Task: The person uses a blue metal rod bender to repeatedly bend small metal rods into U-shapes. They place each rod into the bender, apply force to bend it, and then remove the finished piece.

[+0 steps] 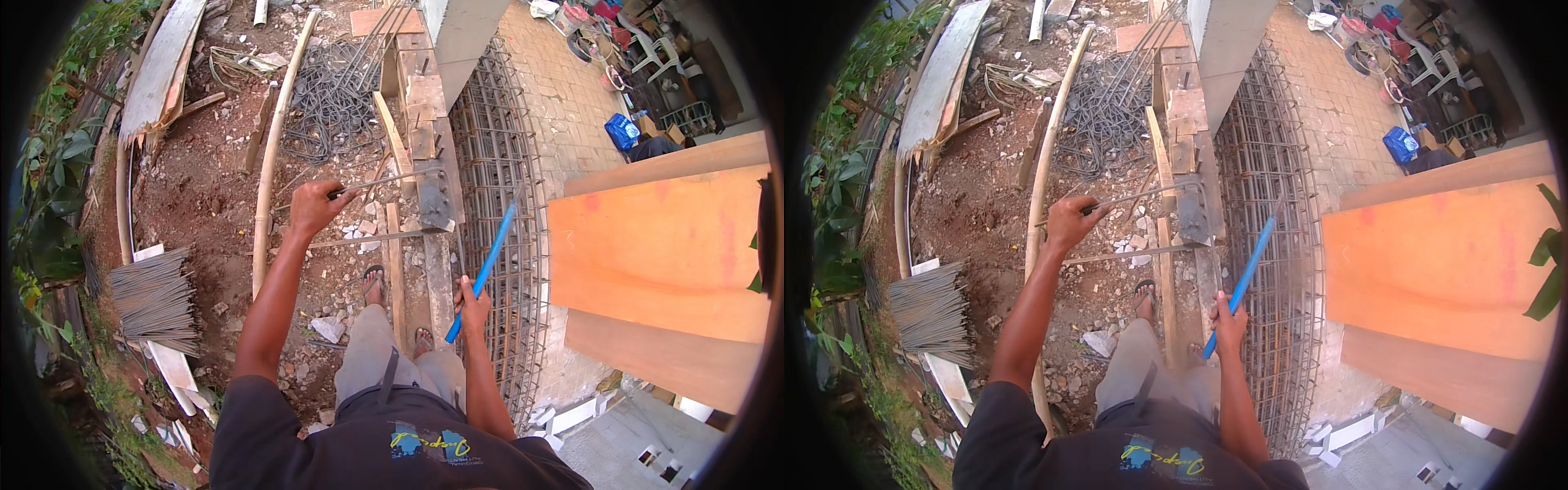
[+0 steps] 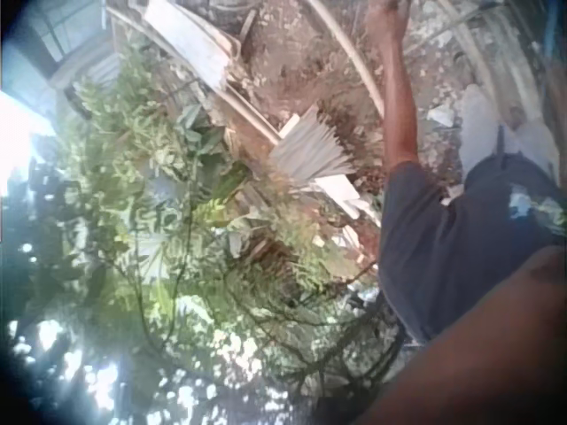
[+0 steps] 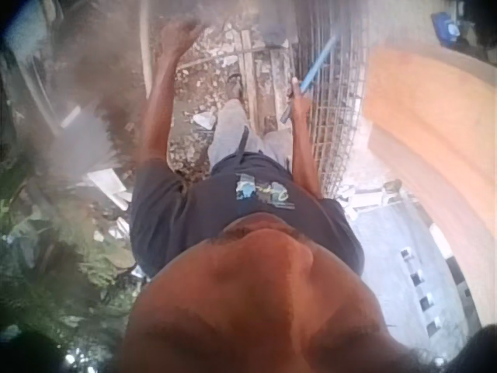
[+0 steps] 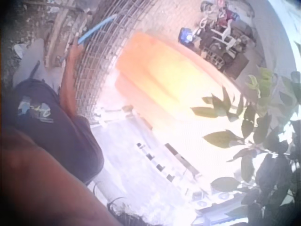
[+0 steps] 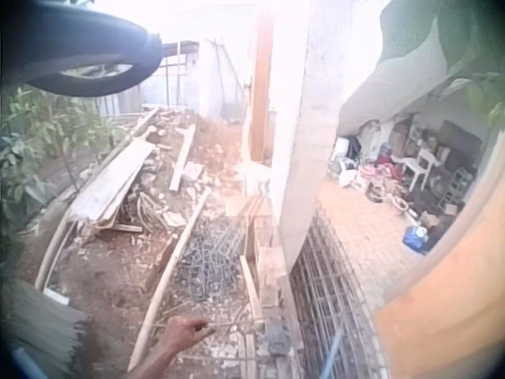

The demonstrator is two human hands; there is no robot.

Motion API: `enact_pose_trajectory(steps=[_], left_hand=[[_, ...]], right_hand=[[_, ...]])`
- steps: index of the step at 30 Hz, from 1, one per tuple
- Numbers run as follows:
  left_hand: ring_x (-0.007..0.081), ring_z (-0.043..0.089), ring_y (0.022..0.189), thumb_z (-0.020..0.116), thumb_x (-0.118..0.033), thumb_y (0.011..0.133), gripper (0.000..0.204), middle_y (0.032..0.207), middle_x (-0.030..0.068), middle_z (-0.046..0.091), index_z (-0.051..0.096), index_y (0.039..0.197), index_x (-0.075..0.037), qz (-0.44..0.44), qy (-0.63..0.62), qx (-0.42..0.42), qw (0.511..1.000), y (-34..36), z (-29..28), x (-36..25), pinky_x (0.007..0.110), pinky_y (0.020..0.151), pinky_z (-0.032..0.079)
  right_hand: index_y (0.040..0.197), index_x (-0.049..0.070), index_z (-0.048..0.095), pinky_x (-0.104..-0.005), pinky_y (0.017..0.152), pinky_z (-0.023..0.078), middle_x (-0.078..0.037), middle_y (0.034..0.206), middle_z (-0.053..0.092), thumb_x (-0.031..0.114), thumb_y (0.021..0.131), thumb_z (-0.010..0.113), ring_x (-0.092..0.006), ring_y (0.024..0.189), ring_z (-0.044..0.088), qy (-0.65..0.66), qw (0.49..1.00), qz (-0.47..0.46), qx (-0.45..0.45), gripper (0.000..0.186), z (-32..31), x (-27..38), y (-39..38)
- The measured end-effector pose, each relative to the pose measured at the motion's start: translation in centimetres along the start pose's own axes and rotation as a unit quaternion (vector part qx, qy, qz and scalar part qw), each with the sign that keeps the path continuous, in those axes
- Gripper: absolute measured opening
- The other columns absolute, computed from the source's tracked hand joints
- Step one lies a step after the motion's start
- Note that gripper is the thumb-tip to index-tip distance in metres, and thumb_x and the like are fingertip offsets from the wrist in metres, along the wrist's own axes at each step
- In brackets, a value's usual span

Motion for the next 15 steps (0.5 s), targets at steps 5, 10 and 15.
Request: enact_pose_trajectory(steps=[5, 10, 15], left_hand=[[0.0264, 0.074, 0.063, 0.086, -0.05, 0.086, 0.041, 0.073, 0.0099, 0.076, 0.081, 0.085, -0.009, 0.06, -0.019, 0.056, 0.996, 4.9, 6.6, 2.7, 0.042, 0.06, 0.057], [0.0311, 0.072, 0.061, 0.081, -0.061, 0.088, 0.051, 0.069, 0.0142, 0.074, 0.082, 0.087, -0.01, 0.043, -0.029, 0.087, 0.995, 4.5, 8.0, 5.1, 0.045, 0.06, 0.057], [0.0314, 0.072, 0.06, 0.082, -0.059, 0.087, 0.05, 0.068, 0.0129, 0.073, 0.081, 0.084, -0.01, 0.034, -0.033, 0.094, 0.994, 4.9, 9.8, 6.6, 0.045, 0.059, 0.057]], right_hand=[[0.104, 0.001, 0.072, -0.0238, 0.049, 0.038, -0.003, 0.068, 0.062, 0.037, 0.105, 0.07, -0.0072, 0.051, 0.05, 0.007, 0.997, 0.053, -0.052, 0.036, 1.5, -4.9, 1.4], [0.103, 0.0, 0.074, -0.0261, 0.049, 0.039, -0.003, 0.068, 0.062, 0.038, 0.105, 0.07, -0.0079, 0.051, 0.05, -0.006, 0.993, 0.083, -0.083, 0.037, 2.8, -5.3, 0.3], [0.102, -0.001, 0.072, -0.0249, 0.047, 0.038, -0.004, 0.067, 0.062, 0.043, 0.104, 0.071, -0.0083, 0.049, 0.05, -0.053, 0.991, 0.069, -0.106, 0.043, 2.9, -5.2, 1.9]])
Point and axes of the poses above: each hand's wrist, its own y-axis towards the middle knuckle, its own z-axis out of the palm, x = y × z, the point moved 8 cm from there along y, towards the middle knuckle
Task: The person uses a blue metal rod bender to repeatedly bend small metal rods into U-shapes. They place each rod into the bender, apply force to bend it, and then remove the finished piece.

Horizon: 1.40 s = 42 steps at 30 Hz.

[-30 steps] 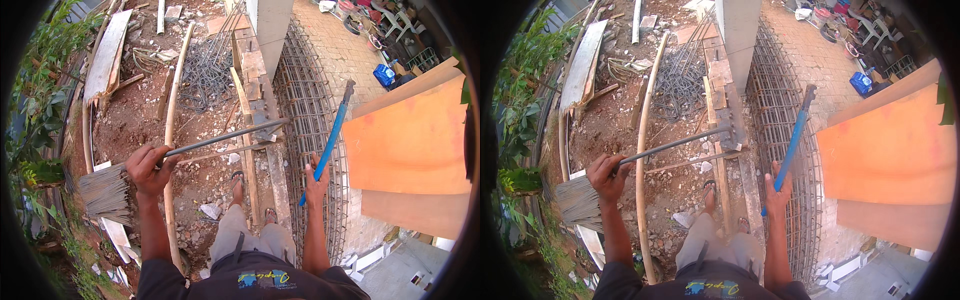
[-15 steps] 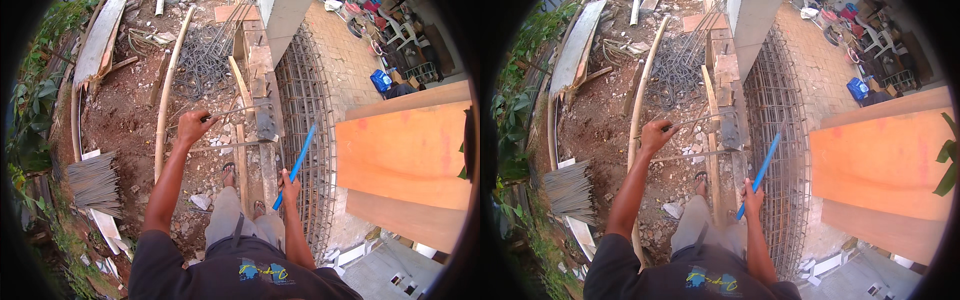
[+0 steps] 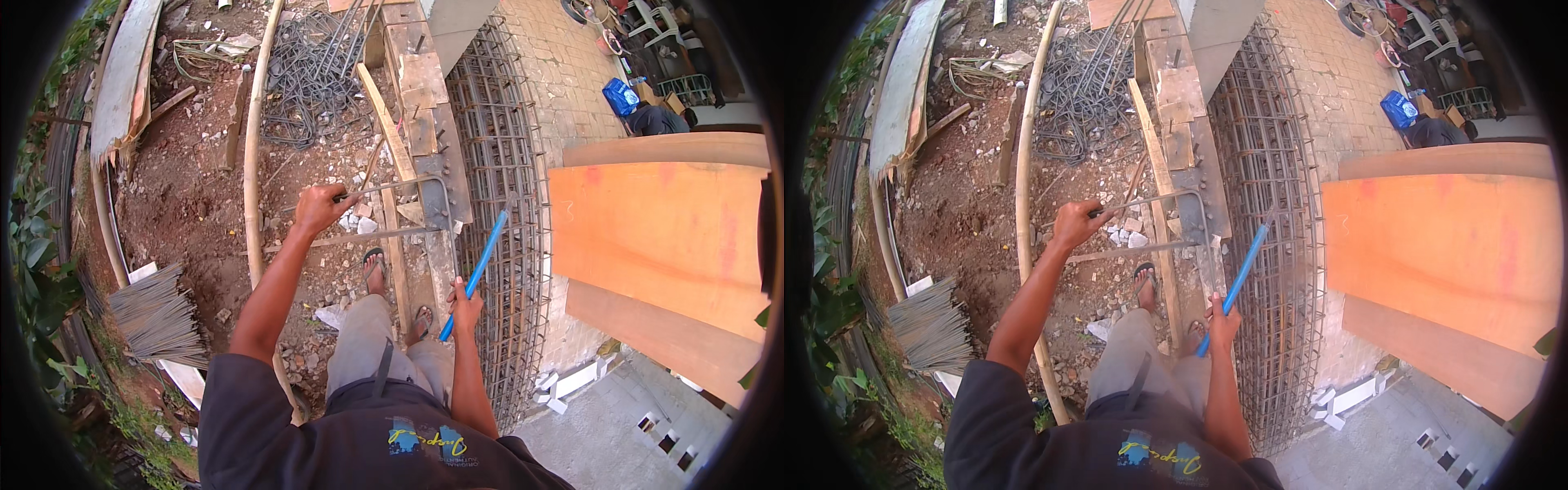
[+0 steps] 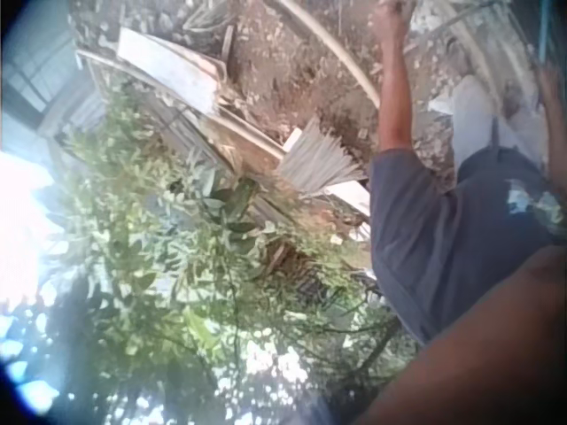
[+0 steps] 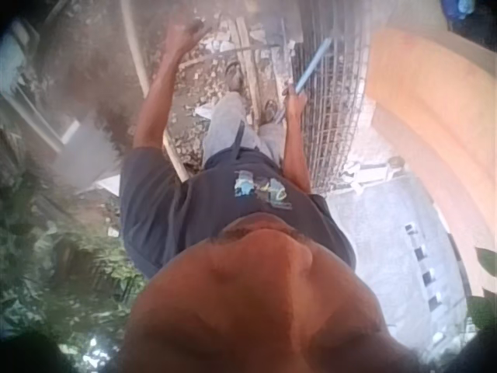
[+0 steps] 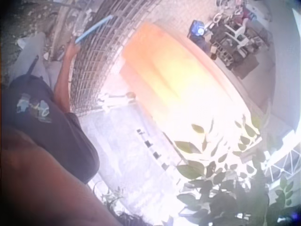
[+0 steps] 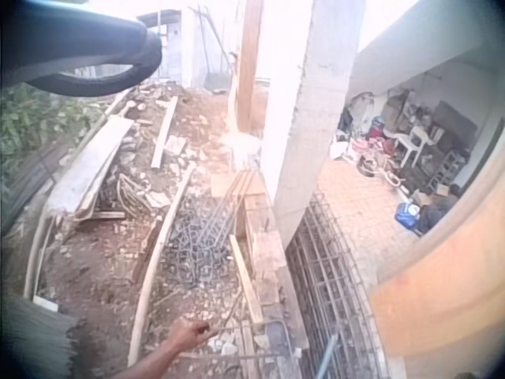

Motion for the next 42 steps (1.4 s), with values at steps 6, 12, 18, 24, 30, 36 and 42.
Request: enact_pose_trajectory(steps=[6, 12, 18, 24, 30, 36, 42], left_hand=[[0.0315, 0.071, 0.057, 0.082, -0.057, 0.088, 0.048, 0.064, 0.0125, 0.071, 0.078, 0.077, -0.01, 0.1, 0.027, -0.016, 0.994, 3.5, -0.1, 0.9, 0.044, 0.053, 0.056], [0.0361, 0.071, 0.06, 0.078, -0.06, 0.09, 0.054, 0.065, 0.0143, 0.071, 0.078, 0.08, -0.007, 0.036, 0.021, 0.051, 0.998, 3.5, 2.0, 2.0, 0.048, 0.059, 0.057], [0.0394, 0.072, 0.075, 0.076, -0.059, 0.092, 0.053, 0.073, 0.0173, 0.073, 0.082, 0.095, -0.006, -0.042, -0.038, 0.115, 0.992, 3.5, 4.3, -1.1, 0.05, 0.072, 0.055], [0.0351, 0.074, 0.076, 0.075, -0.074, 0.085, 0.066, 0.076, 0.0171, 0.076, 0.086, 0.104, -0.012, -0.117, -0.015, 0.178, 0.977, 4.3, 5.3, 0.3, 0.048, 0.077, 0.056], [0.0261, 0.07, 0.072, 0.08, -0.07, 0.084, 0.063, 0.072, 0.012, 0.073, 0.085, 0.096, -0.008, -0.147, -0.007, 0.14, 0.979, 3.9, 5.5, 0.9, 0.044, 0.071, 0.054], [0.0215, 0.073, 0.078, 0.083, -0.07, 0.08, 0.065, 0.08, 0.0091, 0.078, 0.086, 0.097, -0.008, -0.186, -0.008, 0.155, 0.97, 4.0, 5.6, 0.2, 0.04, 0.075, 0.056], [0.0238, 0.074, 0.083, 0.085, -0.071, 0.078, 0.063, 0.081, 0.0094, 0.079, 0.087, 0.089, -0.009, -0.205, 0.022, 0.16, 0.965, 4.0, 5.9, 0.9, 0.043, 0.079, 0.058]], right_hand=[[0.102, 0.0, 0.073, -0.0249, 0.047, 0.038, -0.004, 0.067, 0.063, 0.043, 0.103, 0.072, -0.0083, 0.048, 0.049, 0.042, 0.998, 0.051, 0.001, 0.043, 1.2, -0.9, 0.0], [0.1, 0.0, 0.074, -0.0248, 0.046, 0.038, -0.005, 0.068, 0.064, 0.041, 0.104, 0.071, -0.0082, 0.048, 0.05, 0.024, 0.999, 0.031, 0.017, 0.041, 1.1, -0.3, 0.6], [0.102, -0.001, 0.074, -0.0258, 0.05, 0.042, -0.007, 0.075, 0.069, 0.038, 0.104, 0.071, -0.0087, 0.055, 0.057, 0.027, 0.998, 0.039, 0.046, 0.039, 0.9, -0.9, 2.9], [0.125, -0.004, 0.073, -0.0354, 0.08, 0.055, -0.011, 0.098, 0.075, 0.031, 0.102, 0.074, -0.0146, 0.088, 0.068, -0.13, 0.978, -0.135, 0.091, 0.042, -1.8, 1.2, 2.9], [0.103, 0.002, 0.076, -0.0331, 0.063, 0.046, -0.002, 0.08, 0.065, 0.033, 0.095, 0.082, -0.0132, 0.07, 0.057, -0.254, 0.943, -0.151, 0.155, 0.032, -13.0, 4.4, 7.6], [0.091, 0.003, 0.074, -0.0368, 0.061, 0.045, -0.006, 0.065, 0.061, 0.042, 0.09, 0.085, -0.0132, 0.063, 0.056, -0.408, 0.862, -0.215, 0.211, 0.04, -16.1, 10.8, 12.3], [0.089, 0.004, 0.074, -0.0375, 0.06, 0.042, -0.006, 0.061, 0.055, 0.045, 0.089, 0.085, -0.015, 0.06, 0.051, -0.464, 0.817, -0.244, 0.24, 0.043, -15.2, 13.9, 17.3]])
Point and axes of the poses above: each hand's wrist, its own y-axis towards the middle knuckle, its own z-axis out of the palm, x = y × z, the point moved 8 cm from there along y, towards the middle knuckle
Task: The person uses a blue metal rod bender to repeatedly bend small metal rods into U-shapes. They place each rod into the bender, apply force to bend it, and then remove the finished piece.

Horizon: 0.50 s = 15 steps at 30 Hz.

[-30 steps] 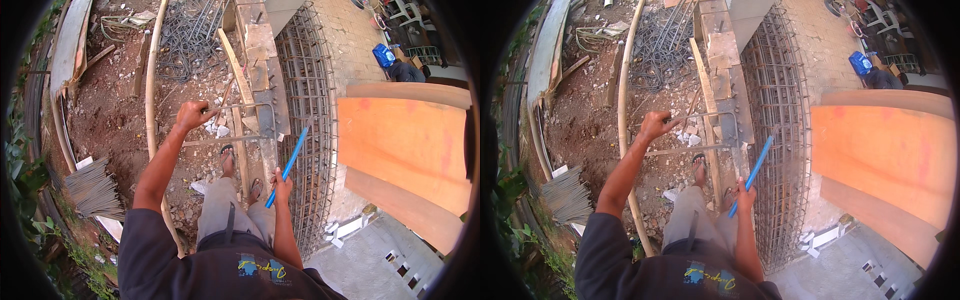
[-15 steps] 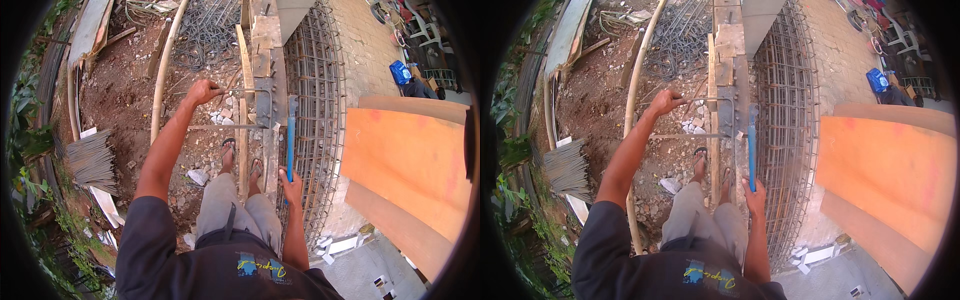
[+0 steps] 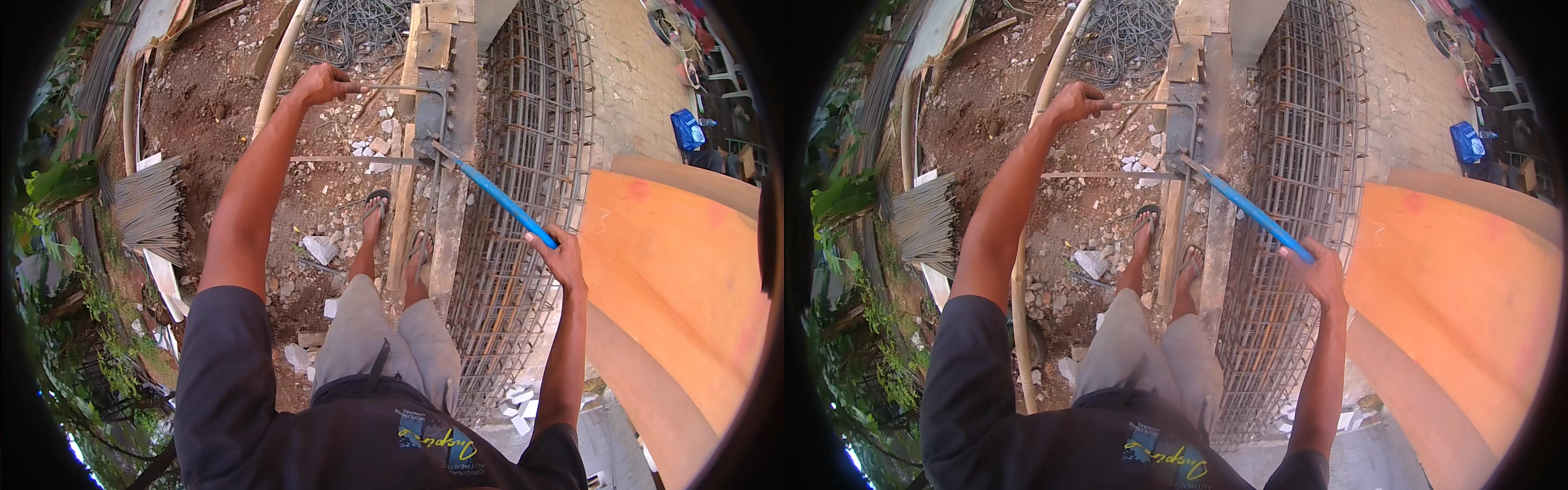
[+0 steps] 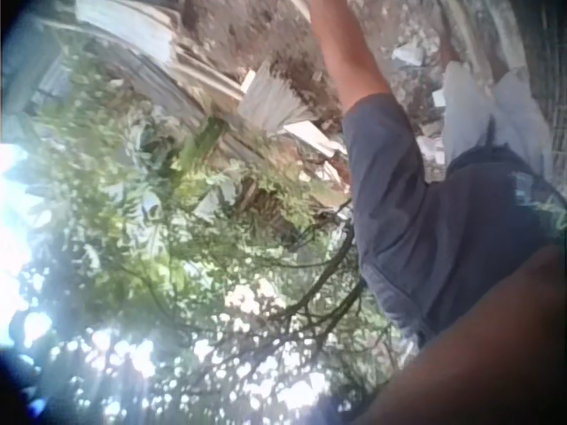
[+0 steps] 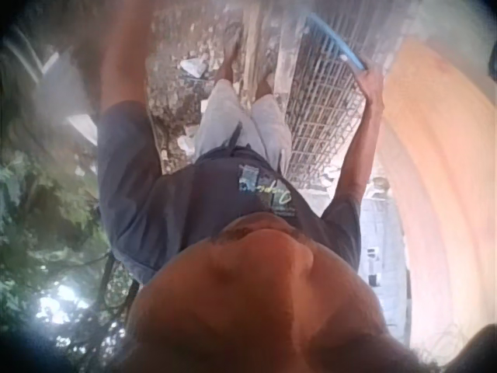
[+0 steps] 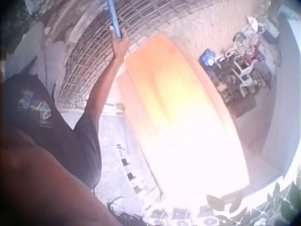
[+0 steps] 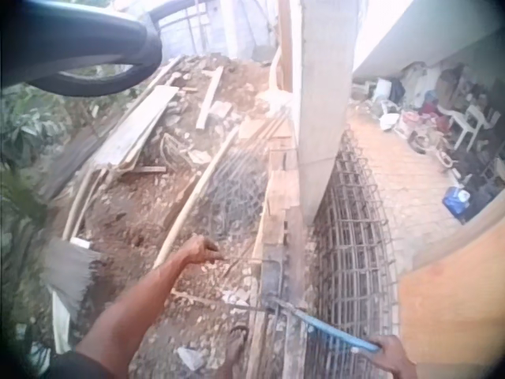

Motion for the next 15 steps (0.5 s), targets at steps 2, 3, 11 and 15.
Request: enact_pose_trajectory(steps=[2, 3, 11, 15], left_hand=[[0.0241, 0.074, 0.085, 0.085, -0.07, 0.078, 0.061, 0.083, 0.0097, 0.079, 0.087, 0.091, -0.01, 0.0, -0.01, -0.009, 1.0, 0.0, -0.1, 0.0, 0.043, 0.08, 0.058], [0.0242, 0.074, 0.085, 0.085, -0.069, 0.078, 0.061, 0.084, 0.0098, 0.079, 0.087, 0.091, -0.01, 0.0, -0.014, -0.013, 1.0, -0.1, 0.0, 0.1, 0.043, 0.081, 0.059], [0.0255, 0.076, 0.09, 0.085, -0.077, 0.072, 0.073, 0.089, 0.0113, 0.081, 0.086, 0.096, -0.008, -0.011, -0.006, -0.006, 1.0, -0.6, -0.6, -0.5, 0.044, 0.085, 0.061], [0.02, 0.071, 0.078, 0.086, -0.071, 0.076, 0.066, 0.08, 0.0074, 0.078, 0.086, 0.091, -0.007, -0.009, -0.02, -0.021, 1.0, -0.2, -0.3, 0.5, 0.039, 0.073, 0.057]], right_hand=[[0.085, 0.003, 0.071, -0.0377, 0.06, 0.041, -0.005, 0.062, 0.053, 0.044, 0.087, 0.086, -0.0148, 0.061, 0.047, -0.01, 1.0, -0.009, -0.003, 0.043, -1.2, 0.0, 1.1], [0.084, 0.003, 0.07, -0.0376, 0.06, 0.041, -0.005, 0.062, 0.053, 0.044, 0.087, 0.086, -0.0144, 0.061, 0.046, -0.021, 1.0, -0.015, 0.003, 0.044, -1.5, -0.1, 1.2], [0.081, 0.002, 0.064, -0.0367, 0.06, 0.04, -0.004, 0.063, 0.05, 0.042, 0.087, 0.086, -0.0132, 0.063, 0.045, -0.007, 0.999, -0.03, 0.018, 0.046, -1.1, 0.1, 1.3], [0.084, 0.002, 0.068, -0.0367, 0.061, 0.042, -0.004, 0.063, 0.051, 0.042, 0.089, 0.085, -0.0138, 0.063, 0.05, 0.001, 1.0, 0.016, 0.015, 0.044, -0.6, 1.3, -0.2]])
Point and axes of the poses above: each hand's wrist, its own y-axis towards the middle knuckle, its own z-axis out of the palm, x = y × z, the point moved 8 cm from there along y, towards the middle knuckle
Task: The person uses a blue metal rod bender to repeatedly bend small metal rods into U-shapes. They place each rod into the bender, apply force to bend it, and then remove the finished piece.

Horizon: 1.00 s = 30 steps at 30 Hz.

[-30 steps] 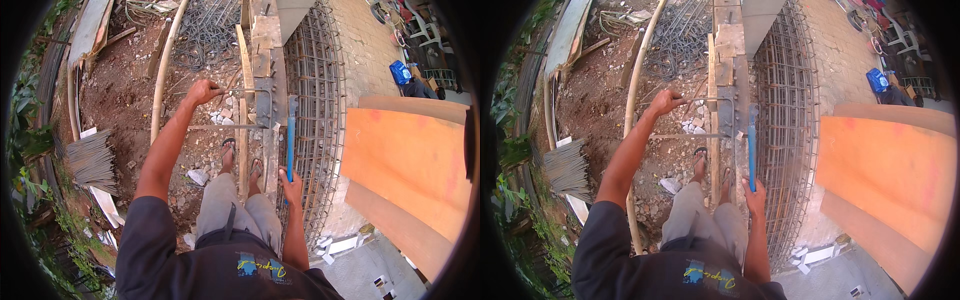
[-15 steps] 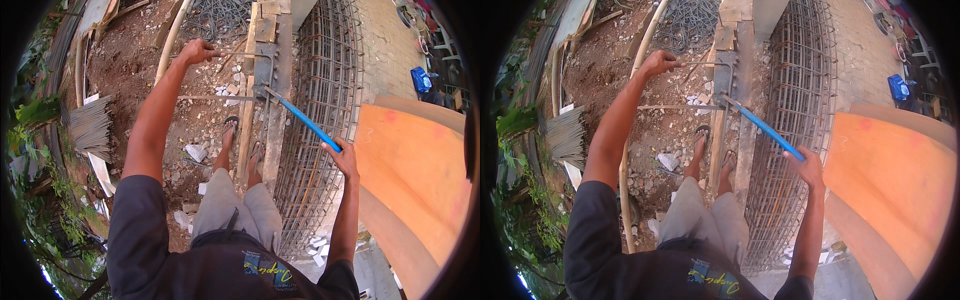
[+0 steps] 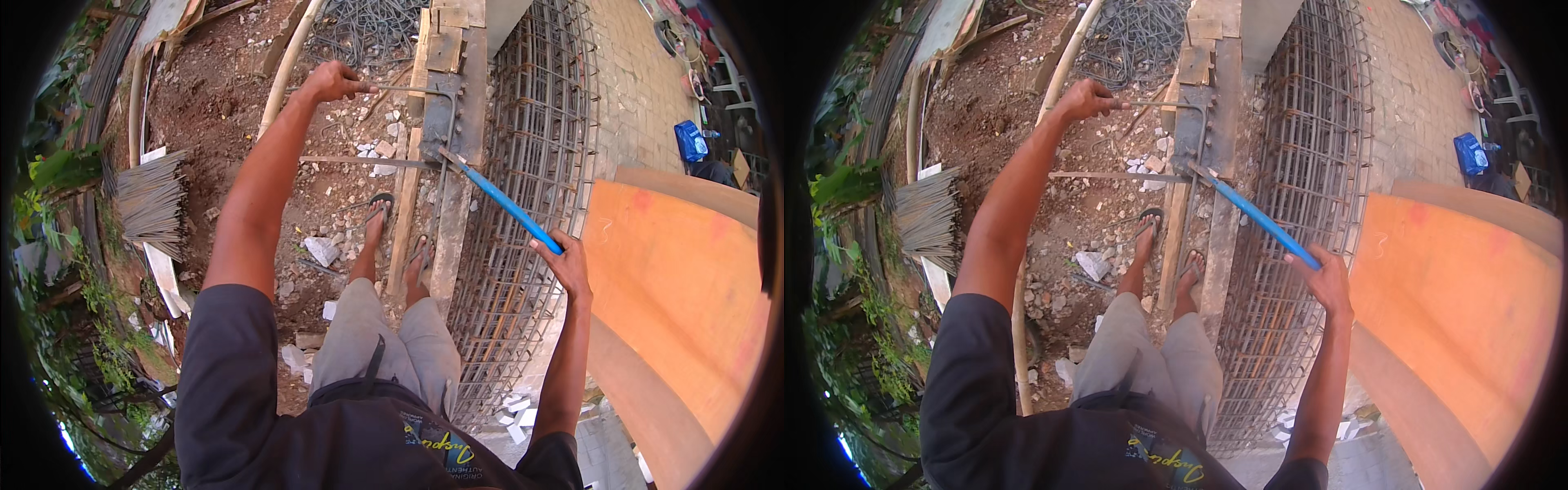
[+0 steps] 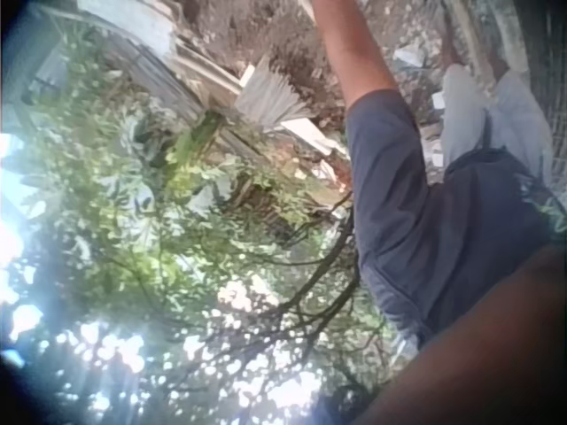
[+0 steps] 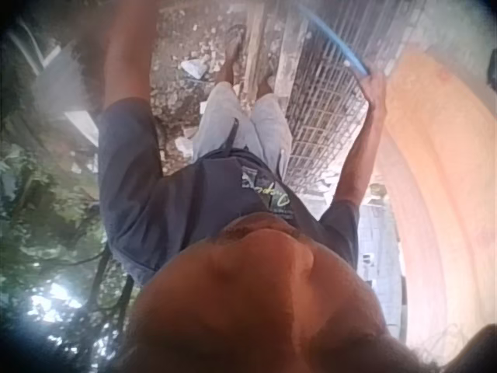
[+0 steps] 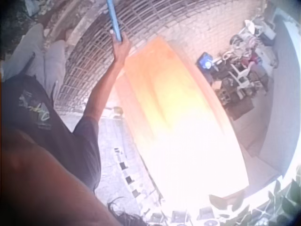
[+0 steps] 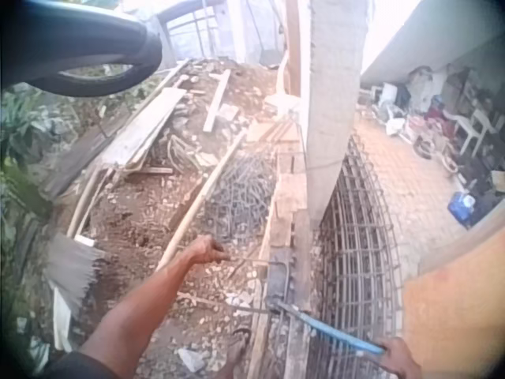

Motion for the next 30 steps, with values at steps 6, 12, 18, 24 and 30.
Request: enact_pose_trajectory(steps=[6, 12, 18, 24, 30], left_hand=[[0.0265, 0.076, 0.089, 0.085, -0.078, 0.07, 0.074, 0.086, 0.0108, 0.08, 0.086, 0.087, -0.007, 0.003, 0.008, 0.015, 1.0, 0.0, 0.0, -0.6, 0.046, 0.085, 0.06], [0.0177, 0.069, 0.074, 0.086, -0.067, 0.08, 0.063, 0.078, 0.007, 0.076, 0.085, 0.095, -0.006, 0.005, -0.003, -0.001, 1.0, 0.7, 0.5, 0.9, 0.038, 0.069, 0.054], [0.0193, 0.069, 0.077, 0.082, -0.072, 0.08, 0.064, 0.078, 0.0059, 0.074, 0.086, 0.094, -0.01, 0.037, -0.007, 0.0, 0.999, 0.5, 0.7, 0.7, 0.039, 0.073, 0.054], [0.0143, 0.059, 0.064, 0.077, -0.073, 0.085, 0.064, 0.064, 0.001, 0.066, 0.086, 0.085, -0.009, 0.096, -0.001, -0.037, 0.995, 1.8, 2.0, 1.0, 0.035, 0.061, 0.044], [0.0153, 0.054, 0.063, 0.075, -0.075, 0.086, 0.067, 0.066, 0.0013, 0.063, 0.082, 0.078, -0.009, 0.103, -0.052, 0.002, 0.993, 2.8, 4.0, 4.4, 0.037, 0.06, 0.04]], right_hand=[[0.08, 0.003, 0.069, -0.0405, 0.06, 0.044, -0.009, 0.061, 0.057, 0.057, 0.089, 0.08, -0.0217, 0.06, 0.056, -0.05, 0.995, 0.056, -0.06, 0.055, -1.0, -0.6, -1.7], [0.069, 0.005, 0.059, -0.043, 0.058, 0.044, -0.009, 0.057, 0.053, 0.066, 0.087, 0.078, -0.0238, 0.056, 0.053, -0.107, 0.983, 0.064, -0.133, 0.067, -0.4, -2.7, -1.6], [0.061, 0.003, 0.053, -0.0451, 0.055, 0.04, -0.012, 0.056, 0.053, 0.066, 0.076, 0.088, -0.027, 0.053, 0.047, -0.106, 0.96, 0.073, -0.249, 0.073, 1.0, -2.7, -3.0], [0.058, 0.004, 0.049, -0.0448, 0.054, 0.037, -0.01, 0.054, 0.051, 0.059, 0.069, 0.095, -0.0261, 0.05, 0.044, -0.056, 0.93, 0.167, -0.323, 0.072, 5.2, -3.1, -6.7], [0.079, 0.007, 0.08, -0.0453, 0.06, 0.046, -0.01, 0.06, 0.061, 0.057, 0.071, 0.094, -0.0301, 0.055, 0.059, 0.018, 0.915, 0.241, -0.323, 0.053, 11.2, 1.0, -11.2]])
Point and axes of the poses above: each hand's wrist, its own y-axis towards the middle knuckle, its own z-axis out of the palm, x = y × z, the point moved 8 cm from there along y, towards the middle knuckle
